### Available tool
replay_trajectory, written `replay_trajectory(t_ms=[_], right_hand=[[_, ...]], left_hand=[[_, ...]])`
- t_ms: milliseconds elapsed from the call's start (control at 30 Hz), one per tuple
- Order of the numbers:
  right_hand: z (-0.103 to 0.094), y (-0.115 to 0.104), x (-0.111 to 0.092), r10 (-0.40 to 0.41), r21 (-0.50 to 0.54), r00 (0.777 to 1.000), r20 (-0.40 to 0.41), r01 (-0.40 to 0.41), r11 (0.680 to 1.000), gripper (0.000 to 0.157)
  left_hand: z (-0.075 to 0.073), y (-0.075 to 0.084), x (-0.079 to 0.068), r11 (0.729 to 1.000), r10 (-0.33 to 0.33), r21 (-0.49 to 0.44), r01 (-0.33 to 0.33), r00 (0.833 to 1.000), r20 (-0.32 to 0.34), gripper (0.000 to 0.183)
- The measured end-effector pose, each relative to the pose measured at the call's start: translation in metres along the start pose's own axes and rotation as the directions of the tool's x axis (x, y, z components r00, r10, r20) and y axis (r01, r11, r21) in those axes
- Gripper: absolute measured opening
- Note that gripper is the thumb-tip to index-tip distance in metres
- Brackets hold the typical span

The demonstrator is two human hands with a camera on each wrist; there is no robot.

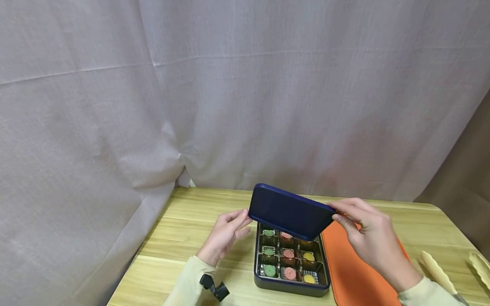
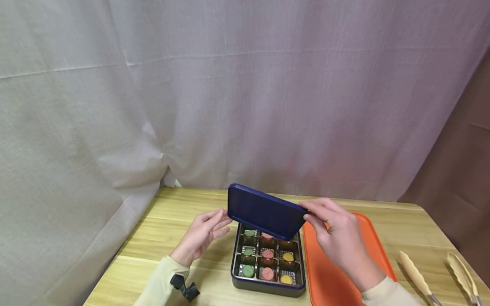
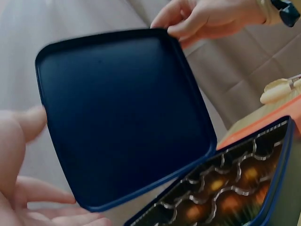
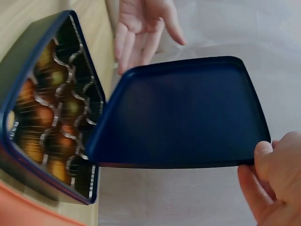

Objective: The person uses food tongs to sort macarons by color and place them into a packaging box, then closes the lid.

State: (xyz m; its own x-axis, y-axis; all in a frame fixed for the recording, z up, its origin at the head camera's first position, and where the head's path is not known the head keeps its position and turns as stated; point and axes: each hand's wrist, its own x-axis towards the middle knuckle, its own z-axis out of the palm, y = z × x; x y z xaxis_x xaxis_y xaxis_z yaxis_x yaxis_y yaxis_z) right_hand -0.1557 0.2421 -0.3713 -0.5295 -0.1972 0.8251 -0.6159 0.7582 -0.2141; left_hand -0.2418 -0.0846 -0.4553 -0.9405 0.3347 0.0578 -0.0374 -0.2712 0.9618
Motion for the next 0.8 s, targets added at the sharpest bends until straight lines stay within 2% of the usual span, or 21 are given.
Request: replay_trajectory(t_ms=[67, 100, 200, 400, 533, 633, 800], right_hand=[[0.002, -0.002, -0.005, -0.056, 0.008, 0.998, -0.025, 0.057, 0.998, 0.016], [0.003, -0.004, -0.007, -0.086, 0.010, 0.996, -0.037, 0.086, 0.996, 0.017], [0.007, -0.009, -0.013, -0.173, 0.020, 0.981, -0.085, 0.175, 0.984, 0.049], [0.011, -0.021, -0.023, -0.290, 0.065, 0.946, -0.146, 0.301, 0.951, 0.044], [0.013, -0.026, -0.028, -0.370, 0.111, 0.908, -0.195, 0.396, 0.912, 0.037], [0.016, -0.029, -0.032, -0.431, 0.143, 0.875, -0.219, 0.466, 0.873, 0.032], [0.020, -0.033, -0.041, -0.495, 0.196, 0.838, -0.230, 0.538, 0.820, 0.029]], left_hand=[[-0.003, -0.001, 0.001, 1.000, 0.001, 0.009, -0.001, 1.000, 0.021, 0.067], [-0.004, -0.001, 0.001, 1.000, 0.002, 0.013, -0.003, 0.999, 0.033, 0.068], [-0.008, -0.002, 0.001, 1.000, 0.011, 0.014, -0.012, 0.997, 0.082, 0.068], [-0.018, -0.005, 0.000, 0.999, 0.045, -0.020, -0.042, 0.979, 0.200, 0.092], [-0.025, -0.010, 0.001, 0.998, 0.070, -0.024, -0.066, 0.962, 0.263, 0.107], [-0.030, -0.012, 0.001, 0.995, 0.097, -0.011, -0.098, 0.947, 0.306, 0.106], [-0.037, -0.017, 0.002, 0.990, 0.138, -0.018, -0.141, 0.922, 0.363, 0.108]])
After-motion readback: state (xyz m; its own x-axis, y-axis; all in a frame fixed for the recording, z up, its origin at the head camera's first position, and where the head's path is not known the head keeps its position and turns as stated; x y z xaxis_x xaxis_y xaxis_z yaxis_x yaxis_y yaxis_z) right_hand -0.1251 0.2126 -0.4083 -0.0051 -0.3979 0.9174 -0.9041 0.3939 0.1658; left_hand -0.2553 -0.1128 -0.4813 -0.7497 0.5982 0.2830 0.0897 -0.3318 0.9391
